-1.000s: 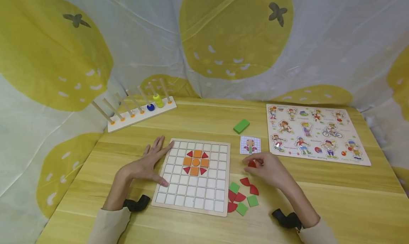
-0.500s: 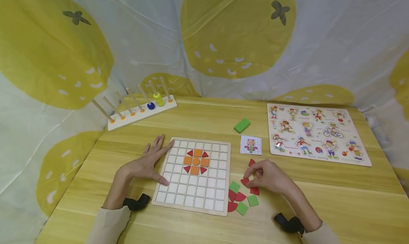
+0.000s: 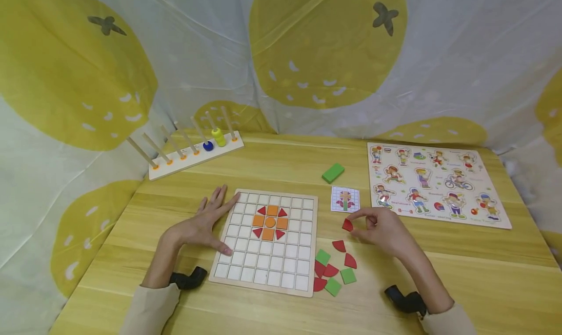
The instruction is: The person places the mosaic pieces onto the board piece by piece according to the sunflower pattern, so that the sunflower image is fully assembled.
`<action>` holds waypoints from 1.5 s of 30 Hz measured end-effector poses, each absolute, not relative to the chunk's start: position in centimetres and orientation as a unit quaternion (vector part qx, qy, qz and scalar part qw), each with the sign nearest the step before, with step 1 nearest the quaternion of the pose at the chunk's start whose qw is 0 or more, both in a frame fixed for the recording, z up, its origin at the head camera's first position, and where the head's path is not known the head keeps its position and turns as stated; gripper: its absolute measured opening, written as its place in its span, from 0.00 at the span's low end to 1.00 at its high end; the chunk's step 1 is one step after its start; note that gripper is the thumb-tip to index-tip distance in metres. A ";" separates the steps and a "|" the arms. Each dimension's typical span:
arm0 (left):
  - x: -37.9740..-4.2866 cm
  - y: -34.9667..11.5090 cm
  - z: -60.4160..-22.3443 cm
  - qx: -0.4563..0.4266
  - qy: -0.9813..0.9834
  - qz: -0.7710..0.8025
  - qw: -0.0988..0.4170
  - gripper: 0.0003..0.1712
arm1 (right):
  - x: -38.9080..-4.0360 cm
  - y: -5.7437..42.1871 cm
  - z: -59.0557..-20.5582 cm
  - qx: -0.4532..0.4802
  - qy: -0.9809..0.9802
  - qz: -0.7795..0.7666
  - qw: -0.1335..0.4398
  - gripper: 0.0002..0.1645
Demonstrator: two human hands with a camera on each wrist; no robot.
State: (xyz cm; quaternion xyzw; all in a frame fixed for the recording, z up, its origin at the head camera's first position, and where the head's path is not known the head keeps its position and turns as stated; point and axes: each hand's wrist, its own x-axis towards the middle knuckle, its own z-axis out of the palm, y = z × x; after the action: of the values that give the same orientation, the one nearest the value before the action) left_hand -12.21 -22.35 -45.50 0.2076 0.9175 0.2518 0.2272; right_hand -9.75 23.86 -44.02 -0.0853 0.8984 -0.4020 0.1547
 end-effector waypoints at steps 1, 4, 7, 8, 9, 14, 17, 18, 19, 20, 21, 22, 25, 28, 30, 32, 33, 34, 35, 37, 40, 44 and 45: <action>-12.2 -22.4 -45.5 0.207 0.918 0.251 0.228 0.82 | -9.8 23.9 -44.0 -0.086 0.895 -0.405 0.164 0.18; -12.1 -22.3 -45.4 0.206 0.918 0.251 0.230 0.82 | -9.7 23.5 -44.0 -0.120 0.878 -0.422 0.191 0.19; -12.1 -22.3 -45.3 0.201 0.917 0.252 0.233 0.82 | -9.5 22.6 -44.0 -0.162 0.850 -0.450 0.223 0.19; -12.1 -22.3 -45.3 0.200 0.917 0.252 0.234 0.82 | -9.4 22.3 -44.1 -0.173 0.843 -0.453 0.231 0.20; -12.1 -22.3 -45.2 0.199 0.918 0.252 0.234 0.82 | -9.3 21.9 -44.2 -0.178 0.838 -0.456 0.242 0.20; -12.1 -22.3 -45.3 0.204 0.919 0.247 0.230 0.82 | -8.9 20.4 -44.8 -0.182 0.836 -0.437 0.276 0.17; -12.1 -22.3 -45.3 0.206 0.918 0.249 0.229 0.82 | -8.7 19.8 -45.2 -0.183 0.837 -0.433 0.279 0.15; -12.1 -22.4 -45.3 0.206 0.918 0.250 0.228 0.82 | -8.6 19.6 -45.3 -0.183 0.837 -0.433 0.280 0.15; -12.1 -22.4 -45.3 0.206 0.918 0.250 0.228 0.82 | -8.6 19.5 -45.3 -0.183 0.835 -0.436 0.282 0.14; -12.1 -22.4 -45.3 0.207 0.918 0.250 0.227 0.82 | -8.6 19.5 -45.3 -0.182 0.834 -0.438 0.283 0.14; -12.1 -22.4 -45.3 0.207 0.918 0.250 0.227 0.82 | -8.6 19.5 -45.3 -0.179 0.833 -0.439 0.285 0.13; -12.1 -22.4 -45.3 0.208 0.918 0.251 0.227 0.82 | -8.6 19.5 -45.3 -0.175 0.834 -0.438 0.285 0.13; -12.1 -22.3 -45.3 0.209 0.918 0.250 0.228 0.82 | -8.6 19.7 -45.2 -0.155 0.842 -0.436 0.278 0.11; -12.1 -22.3 -45.3 0.209 0.917 0.250 0.231 0.82 | -8.7 20.0 -45.2 -0.142 0.852 -0.431 0.262 0.11; -12.1 -22.2 -45.3 0.208 0.917 0.250 0.232 0.82 | -8.7 20.0 -45.1 -0.140 0.857 -0.426 0.253 0.13; -12.1 -22.2 -45.3 0.208 0.916 0.250 0.233 0.82 | -8.6 19.8 -45.1 -0.140 0.860 -0.420 0.254 0.16; -12.1 -22.2 -45.3 0.207 0.916 0.251 0.234 0.82 | -8.5 19.6 -45.1 -0.142 0.861 -0.417 0.254 0.17; -12.1 -22.1 -45.2 0.207 0.916 0.251 0.233 0.82 | -8.5 19.5 -45.0 -0.144 0.861 -0.415 0.255 0.17; -12.1 -22.1 -45.2 0.206 0.917 0.251 0.233 0.82 | -8.4 19.4 -45.0 -0.146 0.861 -0.415 0.257 0.17; -12.1 -22.2 -45.2 0.206 0.917 0.252 0.231 0.82 | -8.4 19.2 -45.0 -0.151 0.857 -0.416 0.264 0.16; -12.1 -22.2 -45.2 0.206 0.917 0.253 0.229 0.82 | -8.5 19.4 -45.0 -0.152 0.856 -0.415 0.267 0.14; -12.1 -22.2 -45.2 0.206 0.917 0.254 0.228 0.81 | -8.3 19.4 -44.9 -0.145 0.863 -0.410 0.258 0.13; -12.1 -22.2 -45.2 0.206 0.917 0.255 0.227 0.80 | -8.3 19.3 -44.9 -0.147 0.863 -0.411 0.255 0.13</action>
State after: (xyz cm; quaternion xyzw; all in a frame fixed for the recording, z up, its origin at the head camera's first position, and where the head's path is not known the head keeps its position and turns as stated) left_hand -12.06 -22.21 -45.23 0.2059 0.9170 0.2554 0.2269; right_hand -8.28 19.28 -44.88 -0.1466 0.8629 -0.4112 0.2547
